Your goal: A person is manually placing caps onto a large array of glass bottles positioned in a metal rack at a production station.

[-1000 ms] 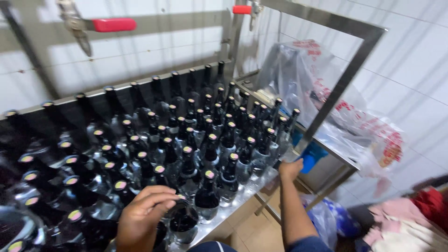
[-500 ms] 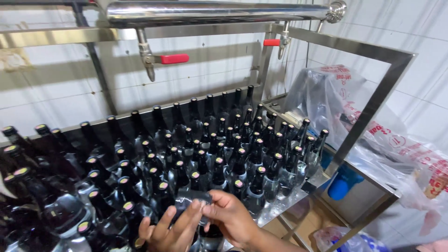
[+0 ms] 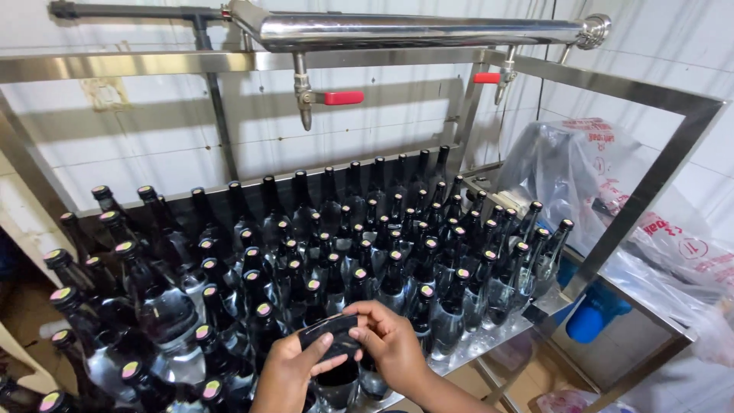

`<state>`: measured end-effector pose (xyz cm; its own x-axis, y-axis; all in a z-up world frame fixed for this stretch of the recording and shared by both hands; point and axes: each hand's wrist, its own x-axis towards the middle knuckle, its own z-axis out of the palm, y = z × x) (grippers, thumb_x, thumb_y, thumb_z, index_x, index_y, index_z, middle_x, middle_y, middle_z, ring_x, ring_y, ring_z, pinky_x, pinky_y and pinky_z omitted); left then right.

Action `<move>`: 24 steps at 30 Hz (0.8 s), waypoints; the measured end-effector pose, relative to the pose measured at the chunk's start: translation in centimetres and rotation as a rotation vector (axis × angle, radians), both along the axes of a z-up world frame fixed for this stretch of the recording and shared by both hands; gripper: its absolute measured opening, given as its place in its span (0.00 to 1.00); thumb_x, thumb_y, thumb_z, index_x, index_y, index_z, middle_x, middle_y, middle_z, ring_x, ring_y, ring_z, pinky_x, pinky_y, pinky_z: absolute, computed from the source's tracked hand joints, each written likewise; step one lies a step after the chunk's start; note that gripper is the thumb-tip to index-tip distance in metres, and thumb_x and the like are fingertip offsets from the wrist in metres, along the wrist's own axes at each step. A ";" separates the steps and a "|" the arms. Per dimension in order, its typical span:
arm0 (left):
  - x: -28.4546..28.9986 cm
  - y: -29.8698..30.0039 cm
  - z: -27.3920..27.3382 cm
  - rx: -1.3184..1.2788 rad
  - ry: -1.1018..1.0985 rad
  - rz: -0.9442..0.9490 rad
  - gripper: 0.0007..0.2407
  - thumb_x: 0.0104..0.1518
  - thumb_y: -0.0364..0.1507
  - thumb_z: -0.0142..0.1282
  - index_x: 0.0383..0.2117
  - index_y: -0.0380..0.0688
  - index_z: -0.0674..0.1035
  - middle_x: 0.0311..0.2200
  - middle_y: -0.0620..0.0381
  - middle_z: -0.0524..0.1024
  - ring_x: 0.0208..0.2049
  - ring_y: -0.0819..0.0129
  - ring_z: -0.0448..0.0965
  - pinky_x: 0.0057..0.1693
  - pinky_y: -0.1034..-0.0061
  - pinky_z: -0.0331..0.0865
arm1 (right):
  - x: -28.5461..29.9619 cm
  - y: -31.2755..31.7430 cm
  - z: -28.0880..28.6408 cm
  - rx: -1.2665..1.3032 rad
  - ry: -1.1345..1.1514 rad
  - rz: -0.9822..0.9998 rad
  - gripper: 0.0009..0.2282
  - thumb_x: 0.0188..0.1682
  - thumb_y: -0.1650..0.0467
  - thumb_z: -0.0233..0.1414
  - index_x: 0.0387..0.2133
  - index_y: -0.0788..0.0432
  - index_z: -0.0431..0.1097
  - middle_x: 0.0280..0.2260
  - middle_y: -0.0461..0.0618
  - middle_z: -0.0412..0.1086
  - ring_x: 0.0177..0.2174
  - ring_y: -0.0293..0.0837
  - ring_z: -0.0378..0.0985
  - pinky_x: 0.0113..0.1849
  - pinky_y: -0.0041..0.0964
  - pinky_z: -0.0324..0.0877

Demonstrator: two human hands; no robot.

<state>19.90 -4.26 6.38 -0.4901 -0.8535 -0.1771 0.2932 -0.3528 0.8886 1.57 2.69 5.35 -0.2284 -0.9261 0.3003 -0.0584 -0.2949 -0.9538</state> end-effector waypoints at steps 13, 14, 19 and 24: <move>2.7 1.6 0.0 -0.021 -0.011 0.025 0.19 0.59 0.25 0.63 0.55 0.26 0.89 0.52 0.36 0.91 0.54 0.44 0.91 0.59 0.42 0.88 | 2.0 0.4 -0.1 -0.132 0.140 -0.157 0.03 0.50 0.73 0.66 0.30 0.62 0.87 0.28 0.50 0.78 0.21 0.40 0.78 0.24 0.32 0.78; 2.8 1.5 -0.3 -0.011 -0.010 0.029 0.18 0.59 0.24 0.62 0.54 0.24 0.88 0.50 0.33 0.91 0.53 0.43 0.91 0.60 0.41 0.88 | 1.9 0.4 -0.3 -0.172 0.182 -0.149 0.03 0.51 0.74 0.65 0.32 0.63 0.87 0.29 0.50 0.78 0.20 0.40 0.78 0.24 0.32 0.80; 3.0 1.6 -1.8 -0.013 -0.016 0.077 0.18 0.62 0.21 0.59 0.57 0.22 0.86 0.48 0.30 0.90 0.51 0.39 0.91 0.60 0.42 0.88 | 2.0 0.8 -0.2 -0.223 0.296 -0.127 0.13 0.56 0.78 0.58 0.52 0.57 0.84 0.32 0.51 0.85 0.23 0.37 0.83 0.28 0.32 0.81; 3.4 2.2 -0.4 0.017 -0.032 0.228 0.17 0.64 0.20 0.56 0.56 0.23 0.87 0.46 0.34 0.89 0.51 0.48 0.88 0.59 0.44 0.88 | 2.5 -0.7 0.7 -0.283 0.440 -0.281 0.08 0.45 0.75 0.71 0.27 0.53 0.78 0.35 0.46 0.80 0.34 0.38 0.79 0.32 0.29 0.72</move>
<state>23.31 -2.08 5.99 -0.2788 -0.9383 -0.2047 0.3391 -0.2956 0.8931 4.09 2.00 6.00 -0.2518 -0.7184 0.6485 -0.5429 -0.4499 -0.7092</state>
